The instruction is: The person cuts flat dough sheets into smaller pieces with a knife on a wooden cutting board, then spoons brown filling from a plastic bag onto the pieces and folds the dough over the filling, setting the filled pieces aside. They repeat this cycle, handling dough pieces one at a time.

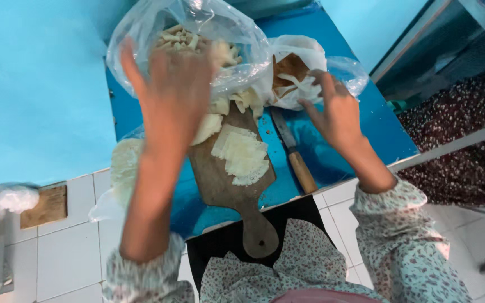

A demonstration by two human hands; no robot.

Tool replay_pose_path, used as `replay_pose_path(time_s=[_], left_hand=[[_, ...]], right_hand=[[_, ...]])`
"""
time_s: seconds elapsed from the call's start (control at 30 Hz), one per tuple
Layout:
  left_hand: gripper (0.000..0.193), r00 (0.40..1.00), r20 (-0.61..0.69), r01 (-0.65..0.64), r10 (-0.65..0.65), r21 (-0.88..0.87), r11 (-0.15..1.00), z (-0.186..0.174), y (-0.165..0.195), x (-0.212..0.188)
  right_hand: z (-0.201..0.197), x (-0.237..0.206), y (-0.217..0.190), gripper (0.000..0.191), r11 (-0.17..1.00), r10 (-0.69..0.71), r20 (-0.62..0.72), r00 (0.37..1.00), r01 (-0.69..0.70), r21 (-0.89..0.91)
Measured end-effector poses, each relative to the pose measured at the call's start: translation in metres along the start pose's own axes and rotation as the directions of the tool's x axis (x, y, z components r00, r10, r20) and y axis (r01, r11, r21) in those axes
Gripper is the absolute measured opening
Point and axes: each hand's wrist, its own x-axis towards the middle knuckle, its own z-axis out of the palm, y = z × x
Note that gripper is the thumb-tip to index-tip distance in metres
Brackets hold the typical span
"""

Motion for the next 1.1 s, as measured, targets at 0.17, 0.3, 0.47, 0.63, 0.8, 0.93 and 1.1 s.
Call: replay_pose_path(time_s=[0.17,0.3,0.47,0.63,0.8,0.93,1.1], left_hand=[[0.066,0.981,-0.127,0.151,-0.144,0.047,0.987,0.011,-0.015,0.028],[0.061,0.983,0.023,0.178,-0.18,-0.305,0.935,-0.013,0.027,-0.038],[0.043,0.957,0.18,0.282,-0.225,-0.423,0.861,-0.029,0.074,-0.104],[0.044,0.892,0.306,0.434,-0.333,-0.371,0.821,-0.02,0.108,-0.14],[0.039,0.849,0.346,0.491,-0.4,-0.234,0.839,-0.01,0.134,-0.146],[0.035,0.81,0.379,0.522,-0.449,-0.114,0.845,-0.009,0.14,-0.141],[0.03,0.767,0.434,0.571,-0.473,-0.124,0.811,-0.008,0.143,-0.137]], right_hand=[[0.026,0.027,0.019,0.055,0.983,-0.168,0.032,0.985,0.17,-0.072],[0.033,0.038,0.029,0.056,0.974,-0.224,0.005,0.975,0.224,-0.034],[0.046,0.04,0.023,0.052,0.962,-0.27,-0.015,0.963,0.27,0.03],[0.048,0.035,0.024,0.043,0.963,-0.124,-0.168,0.978,0.16,0.216],[0.048,0.035,0.035,0.036,0.938,0.036,-0.255,0.966,0.056,0.342],[0.046,0.033,0.047,0.039,0.878,0.101,-0.269,0.958,0.041,0.476],[0.035,0.026,0.052,0.038,0.653,0.182,-0.173,0.968,0.013,0.758]])
